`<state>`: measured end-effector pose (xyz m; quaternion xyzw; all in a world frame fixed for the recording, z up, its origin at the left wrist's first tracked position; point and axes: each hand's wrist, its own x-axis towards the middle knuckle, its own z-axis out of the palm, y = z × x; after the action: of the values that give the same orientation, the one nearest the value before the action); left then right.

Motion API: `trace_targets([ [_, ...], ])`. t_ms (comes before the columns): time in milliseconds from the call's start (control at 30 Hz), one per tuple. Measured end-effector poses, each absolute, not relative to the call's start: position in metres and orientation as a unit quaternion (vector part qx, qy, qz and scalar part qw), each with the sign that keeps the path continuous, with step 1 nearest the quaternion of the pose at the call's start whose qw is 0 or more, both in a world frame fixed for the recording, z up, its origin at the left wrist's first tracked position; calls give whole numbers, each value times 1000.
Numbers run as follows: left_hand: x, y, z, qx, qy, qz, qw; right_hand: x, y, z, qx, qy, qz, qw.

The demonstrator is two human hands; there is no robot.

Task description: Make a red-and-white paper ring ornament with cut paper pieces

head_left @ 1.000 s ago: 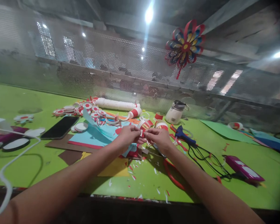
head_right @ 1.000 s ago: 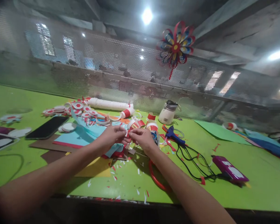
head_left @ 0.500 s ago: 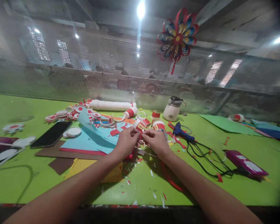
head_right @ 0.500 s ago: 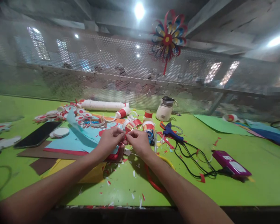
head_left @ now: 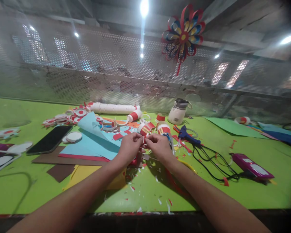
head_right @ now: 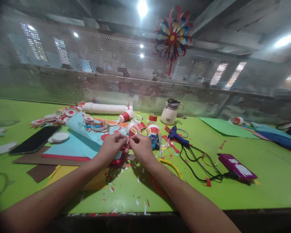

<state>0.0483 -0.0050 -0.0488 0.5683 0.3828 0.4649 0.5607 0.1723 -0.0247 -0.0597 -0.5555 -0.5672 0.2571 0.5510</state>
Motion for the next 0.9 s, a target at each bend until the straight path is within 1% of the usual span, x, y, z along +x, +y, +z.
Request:
trace_targets([
  [233, 45, -7, -47, 568, 372, 460, 573, 170, -32, -55, -550, -590, 247, 537],
  [333, 44, -10, -45, 557, 351, 460, 597, 173, -34, -52, -536, -591, 267, 540],
  [467, 43, -15, -40, 544, 323, 440, 638, 178, -35, -49, -539, -593, 249, 544],
  [600, 41, -19, -38, 543, 315, 423, 653, 179, -37, -44, -543, -589, 250, 544],
  [733, 37, -18, -38, 550, 289, 409, 668, 180, -39, -41, -527, -570, 298, 555],
  [900, 34, -15, -40, 550, 278, 395, 682, 186, -37, -44, -489, -508, 446, 550],
])
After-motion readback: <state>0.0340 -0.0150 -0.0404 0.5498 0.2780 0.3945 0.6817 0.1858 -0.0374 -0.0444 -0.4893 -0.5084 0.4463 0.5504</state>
